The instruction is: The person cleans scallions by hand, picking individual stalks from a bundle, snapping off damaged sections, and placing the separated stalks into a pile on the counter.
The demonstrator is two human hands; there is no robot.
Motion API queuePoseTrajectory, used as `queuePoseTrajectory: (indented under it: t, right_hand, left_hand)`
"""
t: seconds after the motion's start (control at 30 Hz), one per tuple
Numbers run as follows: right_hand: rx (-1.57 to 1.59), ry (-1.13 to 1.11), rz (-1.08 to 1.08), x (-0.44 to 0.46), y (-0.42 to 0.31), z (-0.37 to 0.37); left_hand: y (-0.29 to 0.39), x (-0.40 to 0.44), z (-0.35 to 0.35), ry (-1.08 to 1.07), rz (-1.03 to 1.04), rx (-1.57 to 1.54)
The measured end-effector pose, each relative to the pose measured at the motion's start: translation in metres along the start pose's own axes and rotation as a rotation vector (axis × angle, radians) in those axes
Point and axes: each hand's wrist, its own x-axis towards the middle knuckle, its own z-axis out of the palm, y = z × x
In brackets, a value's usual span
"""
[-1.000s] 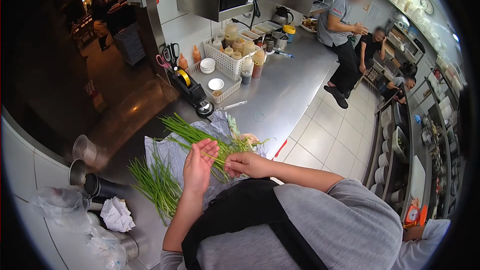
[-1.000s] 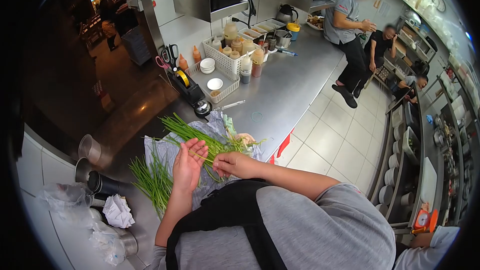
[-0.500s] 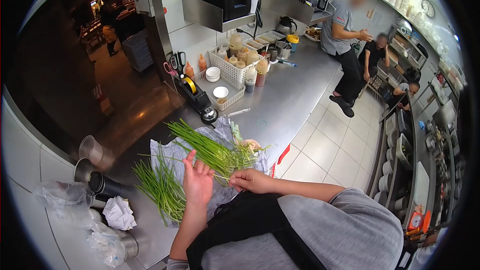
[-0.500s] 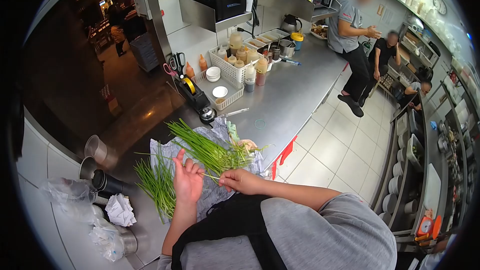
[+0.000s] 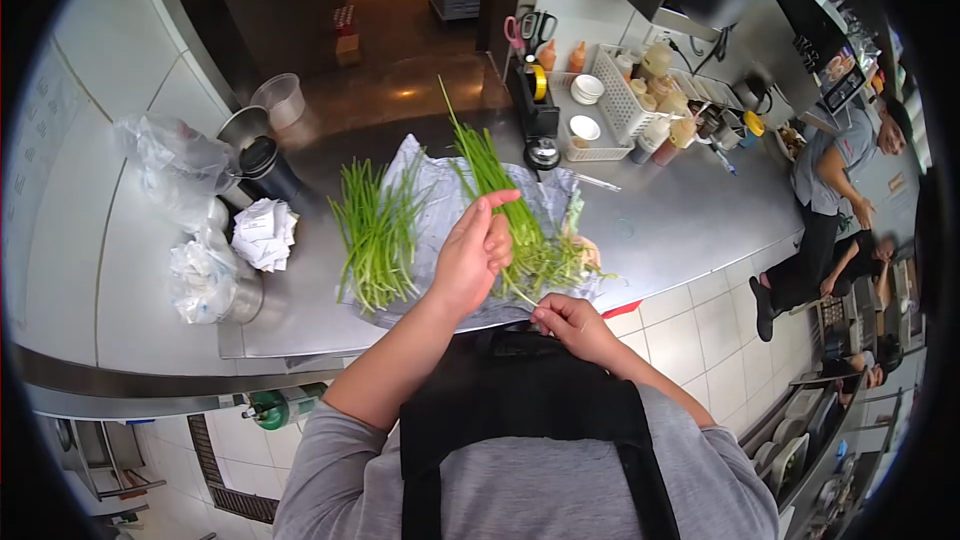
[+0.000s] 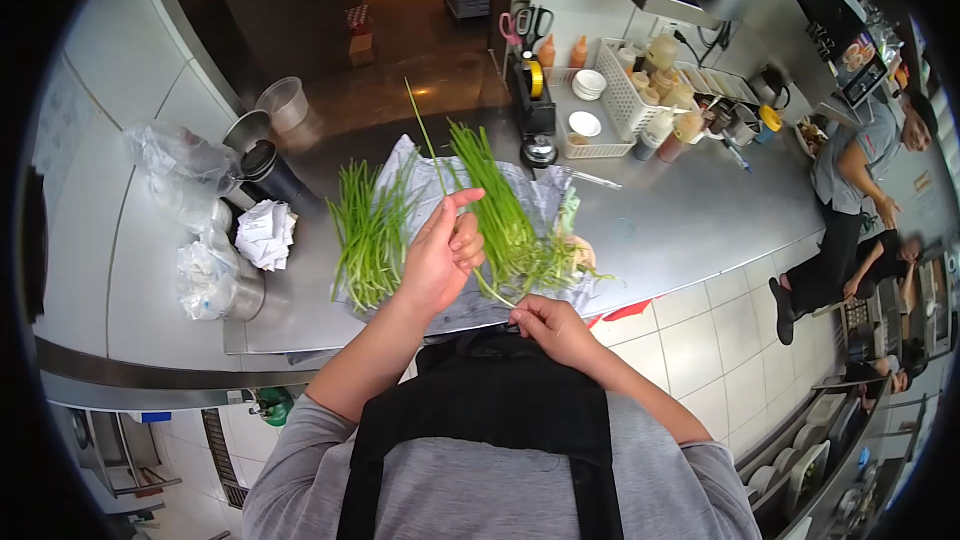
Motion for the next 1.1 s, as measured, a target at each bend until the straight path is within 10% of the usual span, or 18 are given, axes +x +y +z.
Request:
queuePoseTrajectory:
  t: [0.33,0.57,0.63,0.77,1.1]
  right_hand:
    - [0.043,0.305,0.058,-0.079,0.046,-0.076]
    - [0.154,0.342,0.151,-0.125,0.103,-0.097]
    - [0.114,0.364,0.185,-0.128,0.116,-0.092]
    - [0.057,0.457,0.222,-0.122,0.122,-0.078]
    - [-0.069,0.563,0.193,-0.046,0.07,-0.037]
  left_hand:
    - [0.002,-0.013,0.026,0.173,-0.046,0.436]
    - [0.04,-0.004,-0.137,0.465,-0.107,0.693]
    - [0.03,-0.001,-0.201,0.825,0.322,2.187]
    - [0.023,0.014,-0.156,0.607,0.605,2.214]
    - [-0.047,0.134,-0.122,-0.195,0.464,1.866]
